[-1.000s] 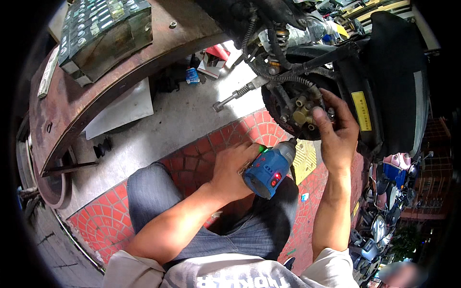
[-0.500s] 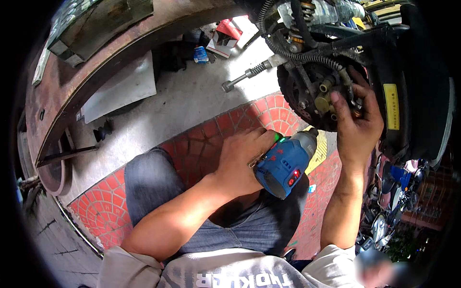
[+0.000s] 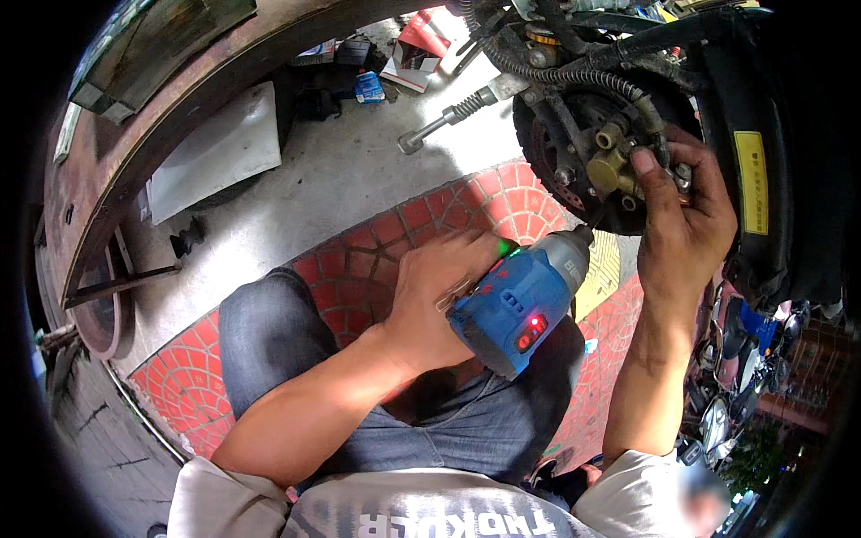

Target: The person uses a power driver to remove screws and components from the rear wheel area of an electric scooter, then walks into a shop area to retrieve a component from a shelf before returning to use the power driver on the scooter's motor hub.

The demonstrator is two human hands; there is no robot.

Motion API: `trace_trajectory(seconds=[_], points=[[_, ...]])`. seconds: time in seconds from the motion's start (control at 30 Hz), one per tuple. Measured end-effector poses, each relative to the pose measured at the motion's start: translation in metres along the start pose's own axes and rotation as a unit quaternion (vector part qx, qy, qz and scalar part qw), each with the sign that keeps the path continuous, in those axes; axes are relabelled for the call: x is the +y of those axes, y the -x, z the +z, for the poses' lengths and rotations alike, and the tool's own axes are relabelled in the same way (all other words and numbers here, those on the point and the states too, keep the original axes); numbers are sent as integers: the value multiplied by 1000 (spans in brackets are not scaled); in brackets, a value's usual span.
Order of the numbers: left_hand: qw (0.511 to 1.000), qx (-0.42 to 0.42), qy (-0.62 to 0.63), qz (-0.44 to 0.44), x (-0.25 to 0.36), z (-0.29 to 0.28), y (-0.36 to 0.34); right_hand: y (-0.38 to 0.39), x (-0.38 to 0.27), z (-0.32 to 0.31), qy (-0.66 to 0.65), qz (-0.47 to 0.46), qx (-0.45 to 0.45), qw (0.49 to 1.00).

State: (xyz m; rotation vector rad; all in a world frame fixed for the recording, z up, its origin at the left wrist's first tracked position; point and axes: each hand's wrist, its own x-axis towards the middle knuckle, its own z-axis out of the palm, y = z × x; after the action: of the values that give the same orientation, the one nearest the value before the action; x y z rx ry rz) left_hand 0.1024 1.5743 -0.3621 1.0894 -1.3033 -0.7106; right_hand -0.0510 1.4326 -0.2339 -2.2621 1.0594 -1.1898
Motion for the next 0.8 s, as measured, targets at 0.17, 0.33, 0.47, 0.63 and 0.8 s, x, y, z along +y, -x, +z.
trace_trajectory(seconds=[0.17, 0.33, 0.47, 0.63, 0.8], points=[[1000, 5, 4, 8, -1, 1, 0, 2, 1, 2, -47, 24, 18, 998], [997, -13, 65, -38, 0, 1, 3, 4, -1, 1, -15, 19, 15, 1000], [996, 27, 80, -41, 4, 6, 3, 4, -1, -1, 7, 28, 4, 1000], [999, 4, 7, -32, 7, -5, 0, 1, -9, -2, 28, 50, -7, 998], [999, 7, -3, -36, 11, -7, 0, 1, -11, -2, 31, 25, -7, 999]])
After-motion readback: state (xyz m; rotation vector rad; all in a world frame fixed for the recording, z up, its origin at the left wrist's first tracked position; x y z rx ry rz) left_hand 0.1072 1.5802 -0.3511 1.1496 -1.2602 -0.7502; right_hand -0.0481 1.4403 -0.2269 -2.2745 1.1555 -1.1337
